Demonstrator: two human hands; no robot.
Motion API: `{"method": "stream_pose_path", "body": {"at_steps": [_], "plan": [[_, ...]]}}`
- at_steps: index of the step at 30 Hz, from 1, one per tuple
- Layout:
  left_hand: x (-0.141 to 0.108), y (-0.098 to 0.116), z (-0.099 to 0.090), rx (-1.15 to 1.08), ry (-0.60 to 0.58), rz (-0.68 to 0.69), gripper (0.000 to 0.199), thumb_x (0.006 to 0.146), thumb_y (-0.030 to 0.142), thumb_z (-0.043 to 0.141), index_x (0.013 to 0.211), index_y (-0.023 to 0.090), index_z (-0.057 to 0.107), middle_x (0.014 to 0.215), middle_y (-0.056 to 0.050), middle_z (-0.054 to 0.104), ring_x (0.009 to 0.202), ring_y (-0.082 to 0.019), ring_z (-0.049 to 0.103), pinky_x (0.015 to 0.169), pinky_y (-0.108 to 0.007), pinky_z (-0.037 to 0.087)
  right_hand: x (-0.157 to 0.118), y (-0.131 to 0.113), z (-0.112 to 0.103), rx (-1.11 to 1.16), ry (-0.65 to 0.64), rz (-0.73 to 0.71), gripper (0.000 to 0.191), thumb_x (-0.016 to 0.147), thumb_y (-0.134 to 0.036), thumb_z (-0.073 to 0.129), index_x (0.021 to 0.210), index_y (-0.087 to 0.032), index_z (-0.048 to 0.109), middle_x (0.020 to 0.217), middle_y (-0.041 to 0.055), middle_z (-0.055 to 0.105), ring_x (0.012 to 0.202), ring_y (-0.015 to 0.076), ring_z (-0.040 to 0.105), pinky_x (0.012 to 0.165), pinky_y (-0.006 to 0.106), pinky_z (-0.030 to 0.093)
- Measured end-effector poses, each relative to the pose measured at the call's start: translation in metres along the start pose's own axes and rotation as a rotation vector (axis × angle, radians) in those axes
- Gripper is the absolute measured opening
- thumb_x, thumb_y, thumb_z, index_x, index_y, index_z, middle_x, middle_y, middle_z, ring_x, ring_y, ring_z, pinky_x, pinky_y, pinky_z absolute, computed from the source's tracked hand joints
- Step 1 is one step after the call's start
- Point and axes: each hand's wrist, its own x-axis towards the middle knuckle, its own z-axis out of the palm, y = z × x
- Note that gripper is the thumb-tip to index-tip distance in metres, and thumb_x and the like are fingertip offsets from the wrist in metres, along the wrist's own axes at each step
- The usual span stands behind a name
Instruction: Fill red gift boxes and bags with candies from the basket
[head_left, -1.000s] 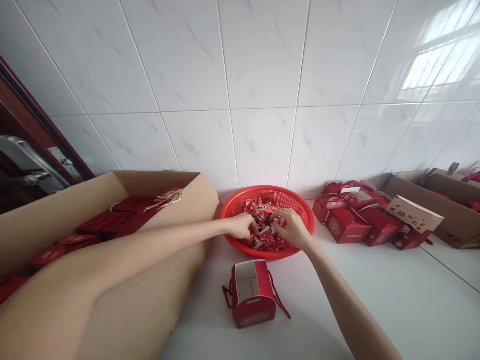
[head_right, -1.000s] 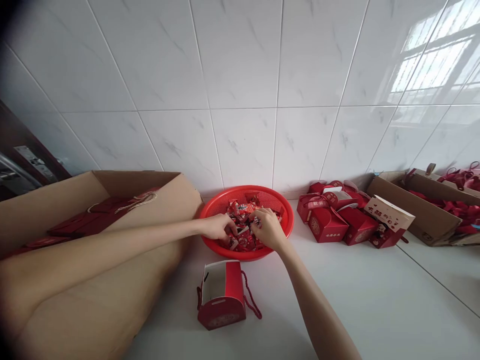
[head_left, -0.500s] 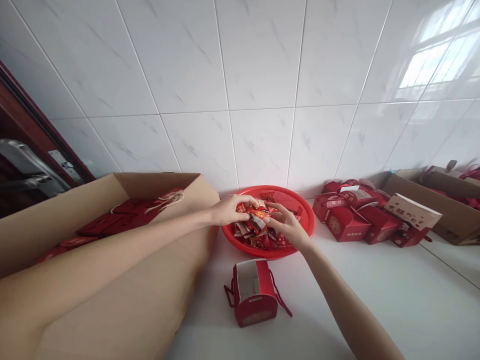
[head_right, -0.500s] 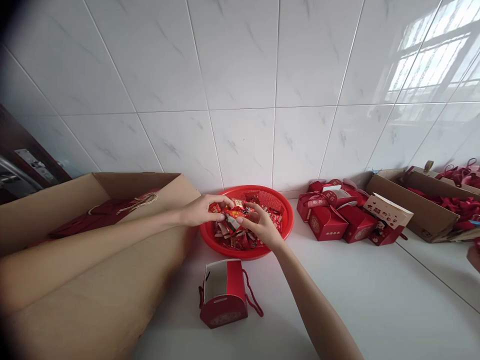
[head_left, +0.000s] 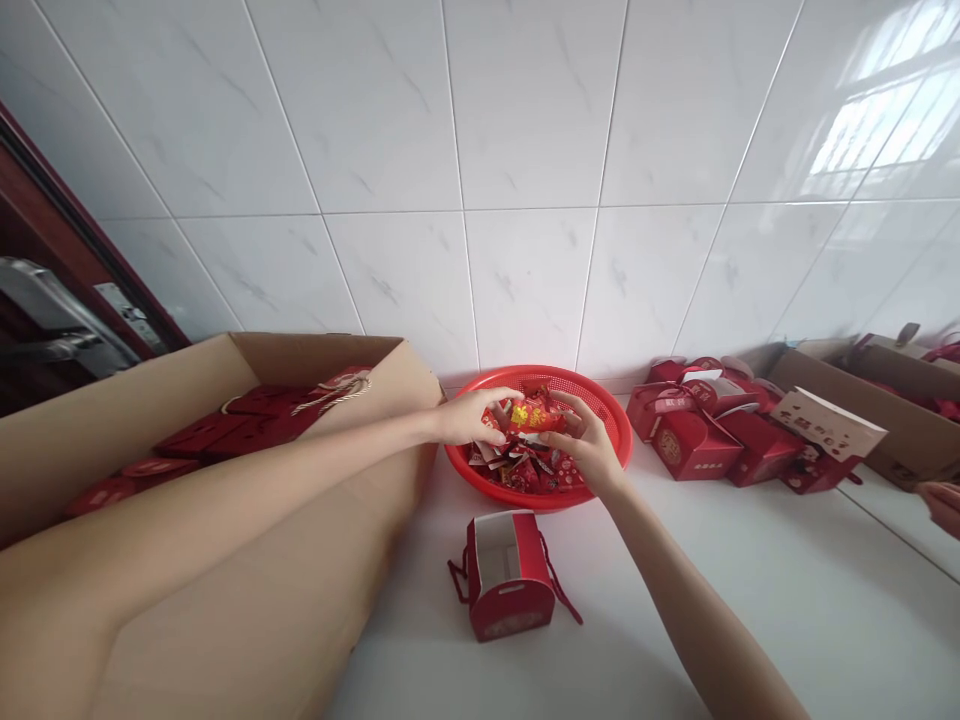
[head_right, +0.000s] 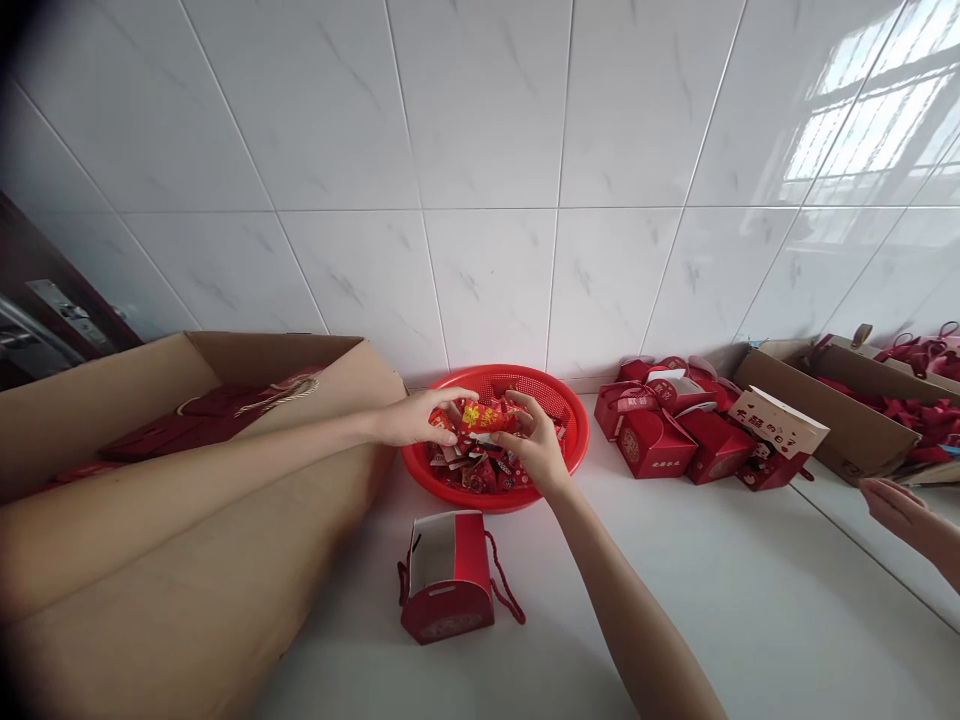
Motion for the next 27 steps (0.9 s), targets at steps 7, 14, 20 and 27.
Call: {"method": "stream_pose_path", "body": {"at_steps": [7,14,20,27], "plan": [[0.002,0.008,-0.002,-0.184,-0.041,-0.074,0.061,0.076,0.021,0.067,0.135,0.016,0.052,0.103,-0.006,0.07,0.084,-0.019,0.07,0.081,-0.036,0.056,0.0,-0.001,0.0,-0.013,0.059,0.023,0.049,0.061,-0.023,0.076,0.109,-0.022,0.065,0.098,0.0038,0.073,0.092,0.0238,0.069,0.083,0.039,0.057],[0.004,0.003,0.002,-0.205,-0.018,-0.036,0.034,0.075,0.04,0.076,0.095,0.015,0.065,0.078,0.0,0.068,0.072,-0.016,0.066,0.071,-0.031,0.055,0.001,-0.002,0.0,0.121,0.07,0.02,0.042,0.06,-0.029,0.084,0.098,-0.021,0.069,0.097,0.004,0.074,0.094,0.0235,0.068,0.085,0.038,0.055],[0.002,0.002,0.008,-0.337,-0.015,-0.016,0.045,0.071,0.047,0.08,0.099,0.016,0.063,0.085,-0.003,0.071,0.063,-0.015,0.066,0.057,-0.026,0.055,-0.003,-0.007,0.003,0.18,-0.074,0.089,0.036,0.064,-0.037,0.087,0.093,-0.021,0.074,0.092,0.0027,0.074,0.088,0.0213,0.068,0.082,0.034,0.054],[0.001,0.012,0.01,-0.403,-0.008,-0.081,0.037,0.075,0.029,0.078,0.106,0.014,0.066,0.091,-0.005,0.072,0.073,-0.016,0.068,0.063,-0.026,0.056,0.002,-0.006,0.0,0.357,0.118,0.139,0.026,0.066,-0.04,0.085,0.081,-0.021,0.076,0.084,0.0016,0.074,0.076,0.019,0.066,0.062,0.028,0.053]]}}
